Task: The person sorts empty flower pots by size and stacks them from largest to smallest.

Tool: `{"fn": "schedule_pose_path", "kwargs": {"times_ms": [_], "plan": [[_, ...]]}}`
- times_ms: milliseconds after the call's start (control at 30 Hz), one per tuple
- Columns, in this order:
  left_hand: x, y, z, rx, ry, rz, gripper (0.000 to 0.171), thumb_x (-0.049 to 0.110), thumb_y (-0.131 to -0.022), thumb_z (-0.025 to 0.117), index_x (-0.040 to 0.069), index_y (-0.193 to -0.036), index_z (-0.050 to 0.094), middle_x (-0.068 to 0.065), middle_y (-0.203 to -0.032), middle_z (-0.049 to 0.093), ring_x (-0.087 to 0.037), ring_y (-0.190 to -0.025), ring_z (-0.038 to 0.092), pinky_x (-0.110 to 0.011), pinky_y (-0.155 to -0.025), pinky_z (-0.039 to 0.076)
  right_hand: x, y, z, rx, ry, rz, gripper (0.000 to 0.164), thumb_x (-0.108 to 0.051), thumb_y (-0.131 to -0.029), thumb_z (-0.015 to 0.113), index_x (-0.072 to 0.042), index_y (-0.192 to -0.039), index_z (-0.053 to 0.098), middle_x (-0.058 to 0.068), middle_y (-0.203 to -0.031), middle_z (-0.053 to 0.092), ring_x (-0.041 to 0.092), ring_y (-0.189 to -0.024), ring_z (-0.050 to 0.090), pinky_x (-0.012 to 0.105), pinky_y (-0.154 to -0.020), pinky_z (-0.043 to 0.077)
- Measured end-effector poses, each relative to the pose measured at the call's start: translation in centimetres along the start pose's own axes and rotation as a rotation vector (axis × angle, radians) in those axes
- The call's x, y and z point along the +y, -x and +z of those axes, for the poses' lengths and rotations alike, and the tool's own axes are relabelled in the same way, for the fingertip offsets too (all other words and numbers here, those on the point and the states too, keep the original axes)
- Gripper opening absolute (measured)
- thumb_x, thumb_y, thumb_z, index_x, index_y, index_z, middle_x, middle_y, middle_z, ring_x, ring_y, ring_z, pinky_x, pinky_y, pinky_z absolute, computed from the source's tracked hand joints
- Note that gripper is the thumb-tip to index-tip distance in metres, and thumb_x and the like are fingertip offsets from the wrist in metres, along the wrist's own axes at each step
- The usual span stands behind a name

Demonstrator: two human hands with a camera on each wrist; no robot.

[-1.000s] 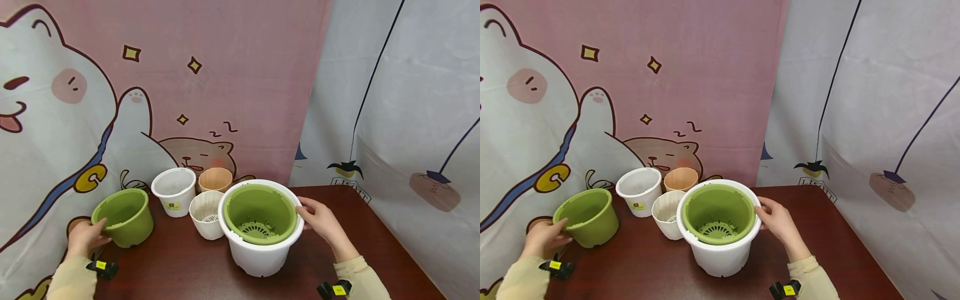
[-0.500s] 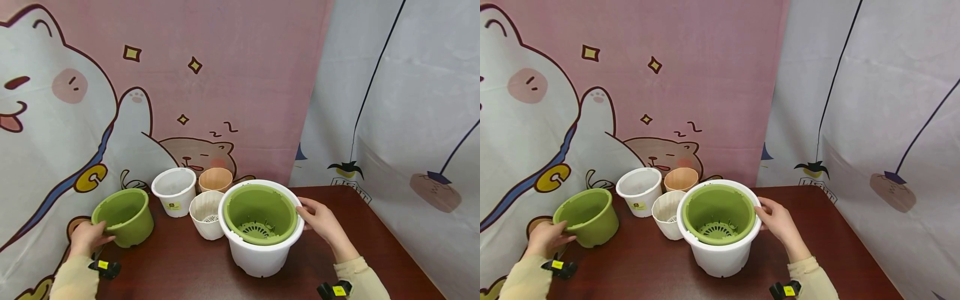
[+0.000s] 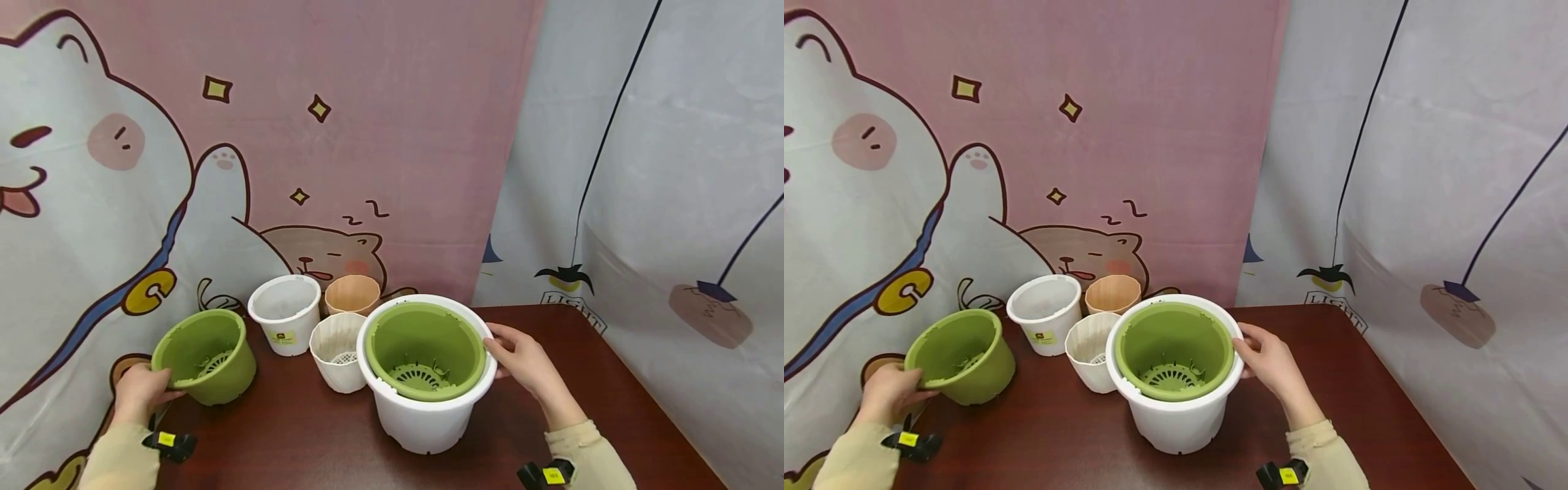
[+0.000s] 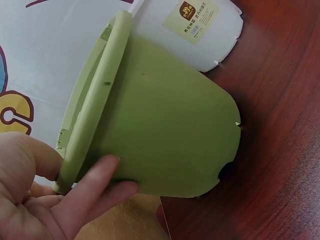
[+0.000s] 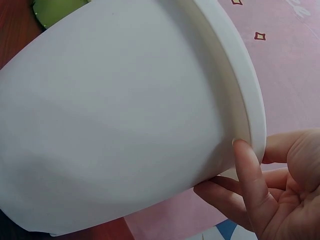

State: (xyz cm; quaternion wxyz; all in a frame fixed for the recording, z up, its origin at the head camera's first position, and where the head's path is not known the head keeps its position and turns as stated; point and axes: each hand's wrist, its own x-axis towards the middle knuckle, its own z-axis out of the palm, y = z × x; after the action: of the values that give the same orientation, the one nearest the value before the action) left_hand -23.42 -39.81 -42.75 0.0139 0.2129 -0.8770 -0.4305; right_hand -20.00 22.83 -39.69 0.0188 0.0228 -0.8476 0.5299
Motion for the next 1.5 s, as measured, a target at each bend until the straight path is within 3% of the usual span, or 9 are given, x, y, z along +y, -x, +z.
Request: {"fn": "schedule_pose_path", "kwargs": {"times_ms": [367, 567, 867, 1233, 1500], "plan": [[-0.7, 0.6, 0.1, 0.031, 0.070, 0.002, 0.039, 0.005, -0.078, 0.043, -0.020, -0.107, 0.042, -0.027, -0.078, 0.056, -0.027, -0.058, 0.065, -0.036, -0.054, 0.054, 0.0, 0.0, 0.0, -0.003, -0.005, 0.000, 0.049, -0.024, -0.090, 0.061, -0.004, -0.133, 0.047, 0.018, -0.105, 0.061, 0.020, -0.069, 0.063, 0.032, -0.058, 0.055], [-0.8, 0.8, -0.1, 0.048, -0.002, 0.015, 0.040, 0.007, -0.078, 0.043, -0.019, -0.108, 0.044, -0.015, -0.067, 0.061, -0.026, -0.055, 0.065, -0.036, -0.052, 0.053, 0.0, 0.0, 0.0, -0.005, -0.003, 0.007, 0.050, -0.024, -0.090, 0.061, -0.004, -0.133, 0.047, 0.017, -0.105, 0.061, 0.020, -0.070, 0.063, 0.033, -0.059, 0.055], [-0.5, 1.3, 0.1, 0.067, 0.031, 0.008, 0.049, 0.004, -0.079, 0.044, -0.022, -0.119, 0.036, -0.037, -0.090, 0.053, -0.027, -0.056, 0.065, -0.036, -0.051, 0.054, 0.1, 0.0, -0.1, -0.005, 0.000, 0.001, 0.051, -0.024, -0.090, 0.061, -0.003, -0.133, 0.046, 0.020, -0.111, 0.060, 0.020, -0.070, 0.064, 0.033, -0.059, 0.055], [0.0, 1.8, 0.0, 0.044, -0.010, 0.009, 0.051, 0.005, -0.082, 0.043, -0.022, -0.124, 0.036, -0.040, -0.097, 0.051, -0.027, -0.058, 0.066, -0.035, -0.051, 0.054, 0.1, 0.0, -0.1, -0.010, -0.013, -0.009, 0.049, -0.024, -0.090, 0.060, -0.003, -0.133, 0.046, 0.019, -0.109, 0.060, 0.021, -0.069, 0.064, 0.037, -0.060, 0.055], [0.3, 2.2, 0.2, 0.014, -0.003, 0.046, 0.054, 0.003, -0.082, 0.043, -0.023, -0.128, 0.030, -0.043, -0.104, 0.047, -0.026, -0.060, 0.064, -0.036, -0.053, 0.055, 0.0, 0.0, -0.1, -0.016, -0.013, -0.013, 0.049, -0.023, -0.090, 0.060, -0.003, -0.133, 0.046, 0.019, -0.108, 0.060, 0.021, -0.070, 0.064, 0.036, -0.060, 0.055]]}}
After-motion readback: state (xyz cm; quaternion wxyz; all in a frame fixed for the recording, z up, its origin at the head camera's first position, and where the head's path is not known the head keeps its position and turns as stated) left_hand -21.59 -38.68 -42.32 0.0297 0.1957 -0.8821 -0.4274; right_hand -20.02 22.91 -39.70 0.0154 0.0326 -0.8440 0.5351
